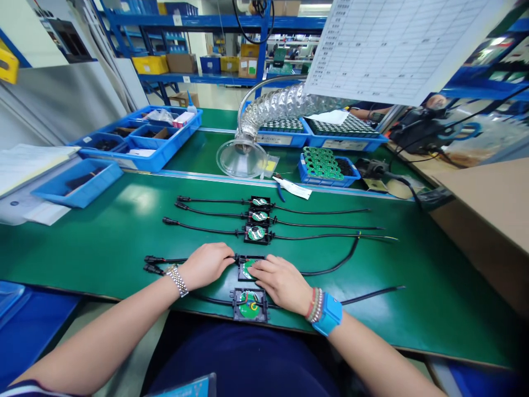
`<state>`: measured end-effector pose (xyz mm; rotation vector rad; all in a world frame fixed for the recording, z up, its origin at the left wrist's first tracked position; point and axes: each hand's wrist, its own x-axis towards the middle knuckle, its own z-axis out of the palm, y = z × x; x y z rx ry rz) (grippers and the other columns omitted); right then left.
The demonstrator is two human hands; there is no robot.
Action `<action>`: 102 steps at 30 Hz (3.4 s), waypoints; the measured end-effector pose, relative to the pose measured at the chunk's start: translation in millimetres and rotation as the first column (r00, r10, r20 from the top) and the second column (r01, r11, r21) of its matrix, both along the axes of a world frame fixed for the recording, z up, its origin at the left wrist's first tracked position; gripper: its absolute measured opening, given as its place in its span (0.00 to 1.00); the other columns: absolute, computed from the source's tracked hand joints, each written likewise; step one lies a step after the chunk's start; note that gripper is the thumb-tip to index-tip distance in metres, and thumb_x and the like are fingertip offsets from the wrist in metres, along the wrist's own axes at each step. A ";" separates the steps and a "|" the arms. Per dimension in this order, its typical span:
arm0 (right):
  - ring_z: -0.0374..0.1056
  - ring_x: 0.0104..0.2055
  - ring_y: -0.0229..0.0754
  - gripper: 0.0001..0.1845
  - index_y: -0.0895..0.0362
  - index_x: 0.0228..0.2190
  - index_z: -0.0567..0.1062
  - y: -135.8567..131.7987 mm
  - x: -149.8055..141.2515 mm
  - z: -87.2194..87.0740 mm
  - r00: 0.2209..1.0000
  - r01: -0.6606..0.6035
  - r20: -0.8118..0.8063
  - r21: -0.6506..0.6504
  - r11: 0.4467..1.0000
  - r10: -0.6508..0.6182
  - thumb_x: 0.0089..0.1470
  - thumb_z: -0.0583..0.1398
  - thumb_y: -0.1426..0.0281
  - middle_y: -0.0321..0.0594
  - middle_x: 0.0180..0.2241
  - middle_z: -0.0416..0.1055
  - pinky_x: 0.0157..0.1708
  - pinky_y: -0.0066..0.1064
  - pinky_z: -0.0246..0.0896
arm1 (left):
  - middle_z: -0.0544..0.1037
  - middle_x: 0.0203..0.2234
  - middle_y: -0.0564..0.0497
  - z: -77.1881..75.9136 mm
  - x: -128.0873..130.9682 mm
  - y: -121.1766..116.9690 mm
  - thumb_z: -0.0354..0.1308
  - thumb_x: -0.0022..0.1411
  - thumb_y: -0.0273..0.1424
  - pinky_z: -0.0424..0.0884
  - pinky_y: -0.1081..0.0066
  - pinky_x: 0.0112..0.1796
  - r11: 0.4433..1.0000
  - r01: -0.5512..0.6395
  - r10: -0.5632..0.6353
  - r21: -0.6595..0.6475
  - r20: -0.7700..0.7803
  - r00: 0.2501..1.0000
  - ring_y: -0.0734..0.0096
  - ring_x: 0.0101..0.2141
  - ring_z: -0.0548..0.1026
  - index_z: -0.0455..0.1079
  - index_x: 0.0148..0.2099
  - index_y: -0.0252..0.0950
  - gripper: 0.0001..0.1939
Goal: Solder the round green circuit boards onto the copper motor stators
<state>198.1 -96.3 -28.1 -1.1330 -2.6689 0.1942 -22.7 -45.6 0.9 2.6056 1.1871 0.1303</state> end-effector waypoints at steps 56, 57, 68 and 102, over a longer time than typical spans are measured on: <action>0.61 0.26 0.35 0.08 0.59 0.23 0.70 14.7 16.4 -0.2 0.931 0.181 -0.209 -0.443 0.878 -0.298 0.52 0.57 0.77 0.36 0.24 0.67 0.29 0.26 0.55 | 0.72 0.28 0.51 -35.4 -3.8 -3.6 0.44 0.63 0.28 0.64 0.72 0.31 0.985 0.131 -0.142 0.112 0.101 0.985 0.71 0.30 0.70 0.67 0.34 0.36 0.10; 0.61 0.26 0.34 0.08 0.59 0.22 0.70 16.5 15.7 1.1 0.931 0.188 -0.197 -0.465 0.865 -0.308 0.51 0.57 0.78 0.36 0.23 0.67 0.29 0.25 0.55 | 0.72 0.28 0.51 -35.3 -3.2 -2.8 0.44 0.63 0.28 0.64 0.72 0.31 0.985 0.131 -0.142 0.115 0.097 0.985 0.71 0.30 0.70 0.67 0.34 0.36 0.10; 0.62 0.30 0.35 0.08 0.58 0.31 0.71 -33.6 15.1 34.5 0.920 0.082 -0.330 -0.371 0.925 -0.214 0.57 0.53 0.71 0.38 0.27 0.66 0.32 0.26 0.57 | 0.71 0.28 0.51 13.3 -18.8 -41.1 0.43 0.64 0.28 0.62 0.73 0.29 0.949 0.253 -0.268 0.188 0.054 0.962 0.72 0.29 0.68 0.66 0.36 0.36 0.10; 0.71 0.35 0.44 0.19 0.51 0.46 0.69 -56.7 143.5 41.2 0.936 0.352 0.159 -0.380 0.855 -0.314 0.52 0.58 0.61 0.44 0.38 0.73 0.34 0.34 0.68 | 0.69 0.49 0.44 -9.8 -14.8 -65.8 0.56 0.53 0.46 0.69 0.62 0.43 0.977 0.159 -0.141 -0.140 0.133 0.981 0.60 0.47 0.69 0.54 0.56 0.39 0.32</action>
